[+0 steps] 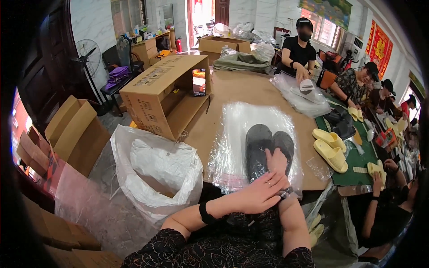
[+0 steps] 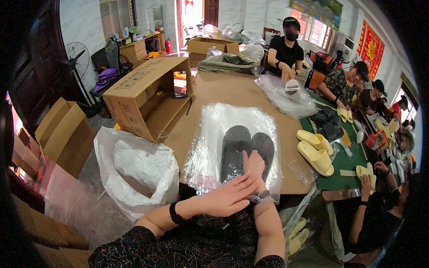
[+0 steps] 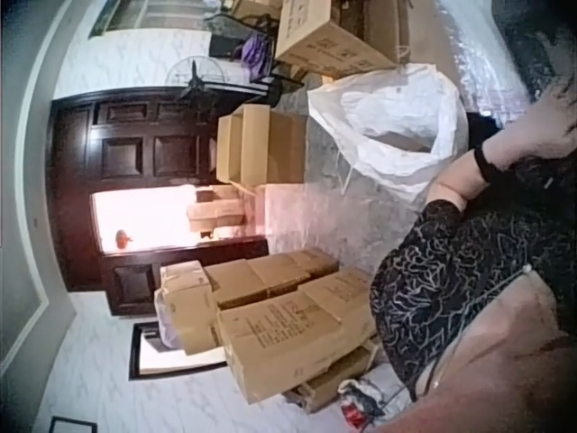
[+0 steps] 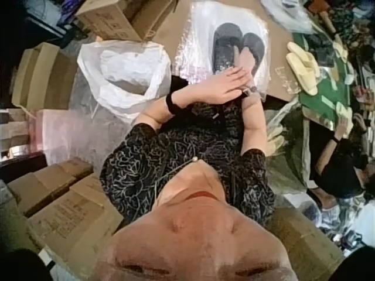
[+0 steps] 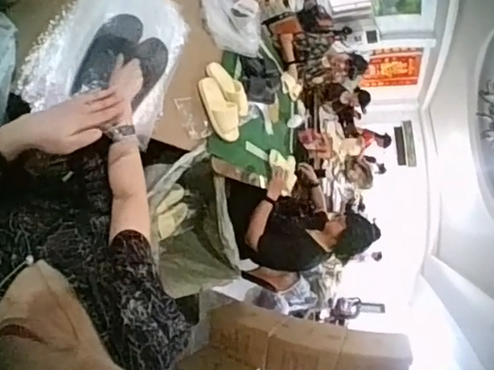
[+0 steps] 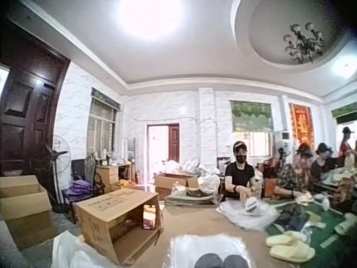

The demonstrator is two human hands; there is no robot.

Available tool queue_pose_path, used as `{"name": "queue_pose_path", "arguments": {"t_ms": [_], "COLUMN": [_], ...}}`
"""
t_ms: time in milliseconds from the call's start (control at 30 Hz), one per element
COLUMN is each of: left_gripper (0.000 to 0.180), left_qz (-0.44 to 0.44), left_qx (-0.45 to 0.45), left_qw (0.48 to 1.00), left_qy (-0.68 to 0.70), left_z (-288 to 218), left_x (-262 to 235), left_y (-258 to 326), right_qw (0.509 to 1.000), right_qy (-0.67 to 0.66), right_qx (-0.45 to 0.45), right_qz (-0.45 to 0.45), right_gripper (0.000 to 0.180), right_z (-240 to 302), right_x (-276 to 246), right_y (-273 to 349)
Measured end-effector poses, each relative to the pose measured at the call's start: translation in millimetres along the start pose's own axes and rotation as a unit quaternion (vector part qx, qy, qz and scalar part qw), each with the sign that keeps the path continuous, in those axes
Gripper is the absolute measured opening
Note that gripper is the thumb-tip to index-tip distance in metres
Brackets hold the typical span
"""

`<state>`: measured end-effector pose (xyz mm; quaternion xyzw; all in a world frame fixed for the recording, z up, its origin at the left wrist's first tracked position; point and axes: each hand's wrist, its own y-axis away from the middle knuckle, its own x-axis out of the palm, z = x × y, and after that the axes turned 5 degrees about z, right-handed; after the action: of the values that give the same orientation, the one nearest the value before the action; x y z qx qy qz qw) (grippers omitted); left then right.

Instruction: Packing pairs of slides and sandals into plastic bags for shipping.

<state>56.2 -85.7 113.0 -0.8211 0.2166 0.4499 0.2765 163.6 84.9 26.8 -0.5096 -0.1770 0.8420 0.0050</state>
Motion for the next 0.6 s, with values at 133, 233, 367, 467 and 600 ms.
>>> {"name": "queue_pose_path", "arguments": {"t_ms": [133,233,367,467,600], "left_gripper": [0.076,0.073,0.072,0.072,0.068], "left_qz": [-0.022,-0.086,-0.175,-0.172,-0.198], "left_qx": [0.02,-0.057,-0.227,-0.249,-0.241], "left_qw": [0.992,0.992,0.956,0.952,0.95], "left_qy": [0.125,0.077,-0.053,-0.037,-0.013], "left_z": [26.2,58.4,118.7,134.1,143.7], "left_x": [-20.4,-14.6,13.3,27.2,42.1], "left_y": [6.5,-9.0,-3.4,-8.2,-5.7], "right_qw": [0.994,0.972,0.968,0.892,0.713], "right_qy": [-0.064,-0.192,-0.09,-0.201,-0.358], "right_qx": [-0.052,-0.138,-0.222,-0.281,-0.229], "right_qz": [0.066,-0.006,0.073,0.291,0.557], "right_gripper": [0.044,0.056,0.051,0.045,0.036], "right_z": [7.1,-25.0,19.9,29.0,46.3], "right_x": [-15.4,2.3,-74.7,-127.0,-202.0], "right_y": [17.3,40.6,98.4,121.4,113.1]}}
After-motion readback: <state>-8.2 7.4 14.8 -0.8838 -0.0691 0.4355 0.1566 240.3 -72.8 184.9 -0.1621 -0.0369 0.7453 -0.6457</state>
